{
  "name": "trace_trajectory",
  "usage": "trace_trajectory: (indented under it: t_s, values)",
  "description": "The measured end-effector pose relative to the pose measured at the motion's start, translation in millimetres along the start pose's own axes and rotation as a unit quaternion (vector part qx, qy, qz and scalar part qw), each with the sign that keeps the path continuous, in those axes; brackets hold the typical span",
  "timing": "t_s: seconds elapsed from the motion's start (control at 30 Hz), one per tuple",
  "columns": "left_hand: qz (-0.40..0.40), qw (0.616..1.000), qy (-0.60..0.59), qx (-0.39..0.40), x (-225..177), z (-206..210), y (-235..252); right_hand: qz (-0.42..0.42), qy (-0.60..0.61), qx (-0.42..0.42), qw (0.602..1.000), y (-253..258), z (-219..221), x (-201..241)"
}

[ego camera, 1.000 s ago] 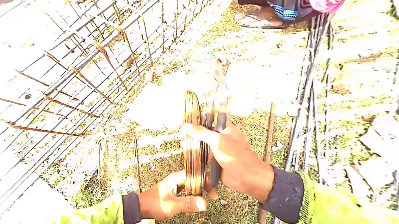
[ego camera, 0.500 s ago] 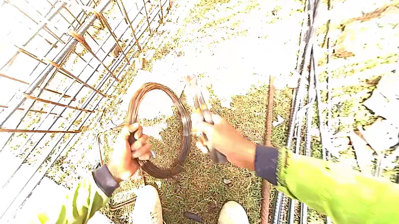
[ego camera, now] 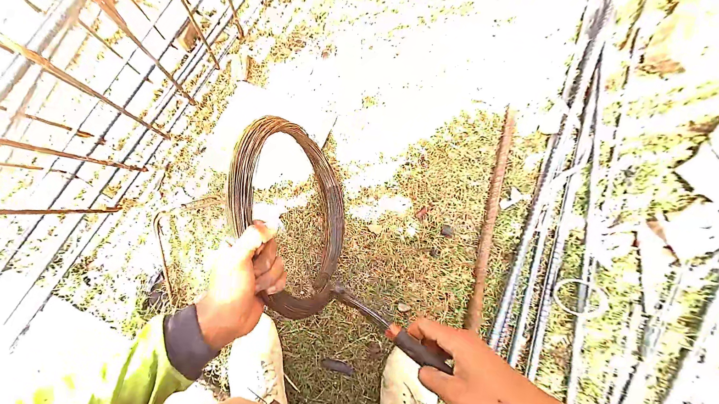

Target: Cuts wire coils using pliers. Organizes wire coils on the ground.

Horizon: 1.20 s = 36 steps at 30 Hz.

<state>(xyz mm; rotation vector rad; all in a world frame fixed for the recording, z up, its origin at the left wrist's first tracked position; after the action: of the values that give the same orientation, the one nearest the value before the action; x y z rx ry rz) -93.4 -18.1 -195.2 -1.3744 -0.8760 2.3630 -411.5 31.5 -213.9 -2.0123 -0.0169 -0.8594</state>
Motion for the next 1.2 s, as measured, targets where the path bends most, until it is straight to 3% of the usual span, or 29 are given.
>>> trace_trajectory:
  t_s: [0.17, 0.43, 0.63, 0.83, 1.03, 1.2]
  values:
    - [-0.001, 1.0, -0.001, -0.025, -6.3, 4.5, 1.6, -0.014, 0.008, 0.044, 0.999, 5.3, -1.0, 8.5]
    - [-0.004, 0.998, -0.001, -0.07, -12.1, 16.4, -2.4, -0.059, -0.085, 0.042, 0.994, 0.4, -15.1, 18.6]
    - [-0.018, 0.996, 0.02, -0.087, -16.3, 29.4, -3.3, -0.064, -0.09, 0.054, 0.992, -2.5, -25.0, 26.2]
    - [-0.018, 0.995, 0.037, -0.09, -20.4, 34.9, -2.6, -0.083, -0.235, 0.015, 0.968, -5.4, -33.6, 38.4]
    - [-0.034, 0.99, -0.008, -0.139, -26.5, 44.6, 7.5, -0.135, -0.305, -0.116, 0.936, 0.9, -30.0, 27.2]
    - [-0.03, 0.988, -0.016, -0.149, -26.2, 46.5, 7.1, -0.107, -0.313, -0.115, 0.937, 11.8, -24.3, 9.8]
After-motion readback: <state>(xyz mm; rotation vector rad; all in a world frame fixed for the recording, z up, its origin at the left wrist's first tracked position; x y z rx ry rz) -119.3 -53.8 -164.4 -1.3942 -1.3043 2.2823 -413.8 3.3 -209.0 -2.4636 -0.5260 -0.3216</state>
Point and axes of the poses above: each hand's wrist, its own y-axis towards the middle knuckle, its own z-axis out of the palm, x = y × z, the point moved 1 cm from there along y, towards the middle knuckle, and after that the axes turned 8 degrees about -x, right-handed, at the moved point
